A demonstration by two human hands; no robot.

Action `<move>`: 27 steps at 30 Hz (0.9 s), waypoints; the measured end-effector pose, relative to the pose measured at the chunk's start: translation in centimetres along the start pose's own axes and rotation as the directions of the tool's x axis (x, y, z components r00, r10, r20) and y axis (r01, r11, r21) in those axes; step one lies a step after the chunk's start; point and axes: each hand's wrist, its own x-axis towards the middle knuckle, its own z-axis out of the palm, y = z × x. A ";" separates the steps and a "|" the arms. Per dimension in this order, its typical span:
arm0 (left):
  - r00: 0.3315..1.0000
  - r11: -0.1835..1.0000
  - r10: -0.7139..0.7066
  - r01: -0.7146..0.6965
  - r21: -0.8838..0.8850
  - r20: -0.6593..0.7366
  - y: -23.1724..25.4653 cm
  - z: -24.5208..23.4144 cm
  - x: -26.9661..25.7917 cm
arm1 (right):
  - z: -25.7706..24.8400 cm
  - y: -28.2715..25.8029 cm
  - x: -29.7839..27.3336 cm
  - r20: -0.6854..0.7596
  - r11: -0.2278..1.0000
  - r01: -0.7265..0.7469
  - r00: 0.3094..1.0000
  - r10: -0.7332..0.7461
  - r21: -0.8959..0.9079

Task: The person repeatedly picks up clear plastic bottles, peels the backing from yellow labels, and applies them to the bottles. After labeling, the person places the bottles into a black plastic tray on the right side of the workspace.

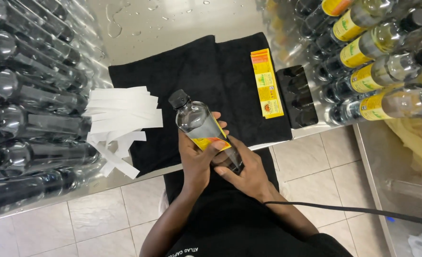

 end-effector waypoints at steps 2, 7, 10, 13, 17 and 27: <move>1.000 0.998 0.012 -0.014 -0.067 -0.023 -0.1 0.2 0.2 | 0.0 -0.4 0.1 -0.045 0.994 0.074 0.996 -0.078 -0.078; 0.995 0.983 -0.001 -0.017 -0.181 -0.098 -2.1 0.2 1.0 | 0.5 1.9 -0.6 -0.091 0.979 0.118 0.987 -0.134 -0.164; 0.996 0.988 0.013 -0.026 -0.149 -0.087 -2.3 0.7 1.0 | 0.4 2.0 -0.7 -0.114 0.971 0.123 0.982 -0.149 -0.205; 0.997 0.998 0.038 -0.042 -0.052 -0.072 -2.5 0.9 0.7 | 0.3 1.5 -0.4 -0.136 0.956 0.139 0.975 -0.178 -0.259; 0.995 0.997 0.065 -0.061 0.047 -0.076 -2.7 1.2 0.3 | 0.9 2.4 -0.6 -0.163 0.947 0.131 0.969 -0.185 -0.293; 0.992 0.994 0.066 -0.075 -0.085 -0.104 -1.8 0.9 1.0 | 1.4 2.8 -0.9 -0.156 0.893 0.169 0.955 -0.254 -0.417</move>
